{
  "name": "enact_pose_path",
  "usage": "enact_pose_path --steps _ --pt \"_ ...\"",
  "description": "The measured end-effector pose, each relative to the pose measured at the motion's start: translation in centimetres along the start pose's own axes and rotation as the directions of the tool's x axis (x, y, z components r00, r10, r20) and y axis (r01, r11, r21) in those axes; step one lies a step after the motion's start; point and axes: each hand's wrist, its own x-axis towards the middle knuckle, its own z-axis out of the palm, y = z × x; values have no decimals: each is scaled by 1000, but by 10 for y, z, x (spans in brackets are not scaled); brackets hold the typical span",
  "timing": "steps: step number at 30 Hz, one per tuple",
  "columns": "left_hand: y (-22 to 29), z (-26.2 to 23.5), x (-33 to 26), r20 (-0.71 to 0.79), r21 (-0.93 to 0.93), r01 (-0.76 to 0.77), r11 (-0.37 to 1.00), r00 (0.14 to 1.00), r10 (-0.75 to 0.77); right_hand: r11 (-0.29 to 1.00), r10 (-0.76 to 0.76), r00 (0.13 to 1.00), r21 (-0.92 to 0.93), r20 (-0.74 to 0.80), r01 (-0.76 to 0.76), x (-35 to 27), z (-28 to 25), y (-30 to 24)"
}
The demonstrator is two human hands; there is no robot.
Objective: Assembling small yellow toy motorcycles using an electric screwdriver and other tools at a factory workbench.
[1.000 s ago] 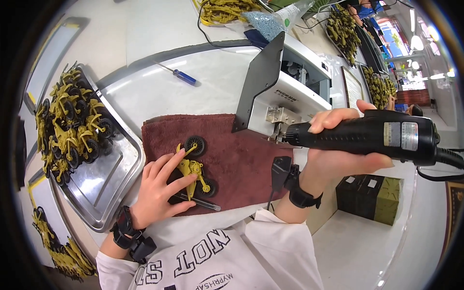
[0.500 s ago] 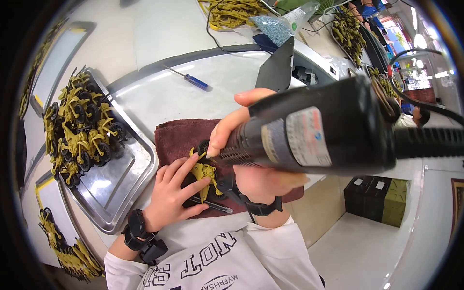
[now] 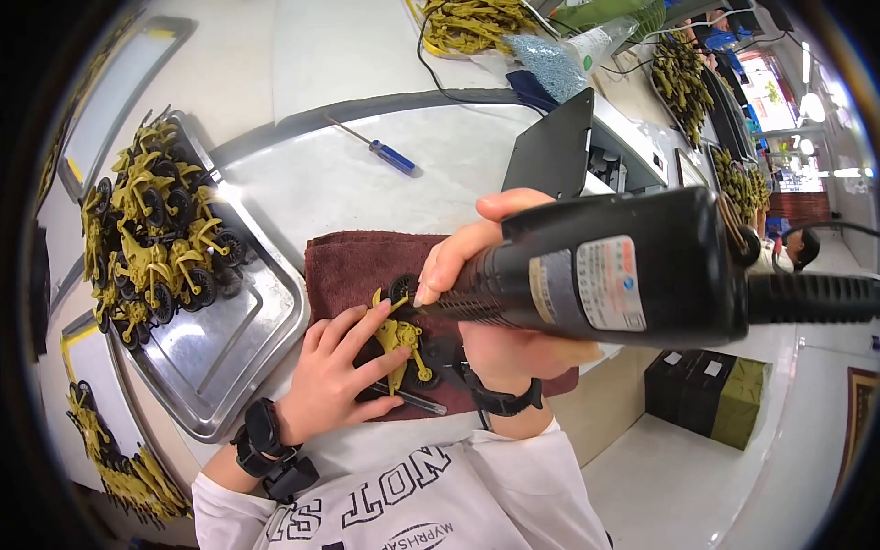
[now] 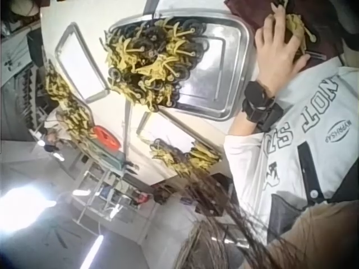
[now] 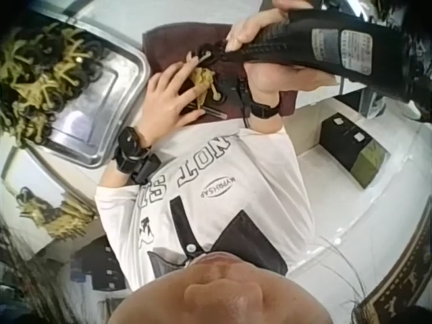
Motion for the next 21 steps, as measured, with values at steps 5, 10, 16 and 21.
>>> enact_pose_path --steps 5,10,16,21 --pt "-2 2 3 6 -11 3 1000 1000 -3 998 -12 999 -65 -47 9 2 1 3" --pt "-6 -3 11 -15 -55 -12 998 1000 11 995 26 998 -97 -65 -33 9 2 9" --pt "-8 -10 3 -10 -49 -25 998 1000 25 994 101 968 -62 232 -89 -1 -18 22" --pt "9 -22 3 -88 -158 -84 984 994 70 944 213 975 246 56 -221 -4 0 7"
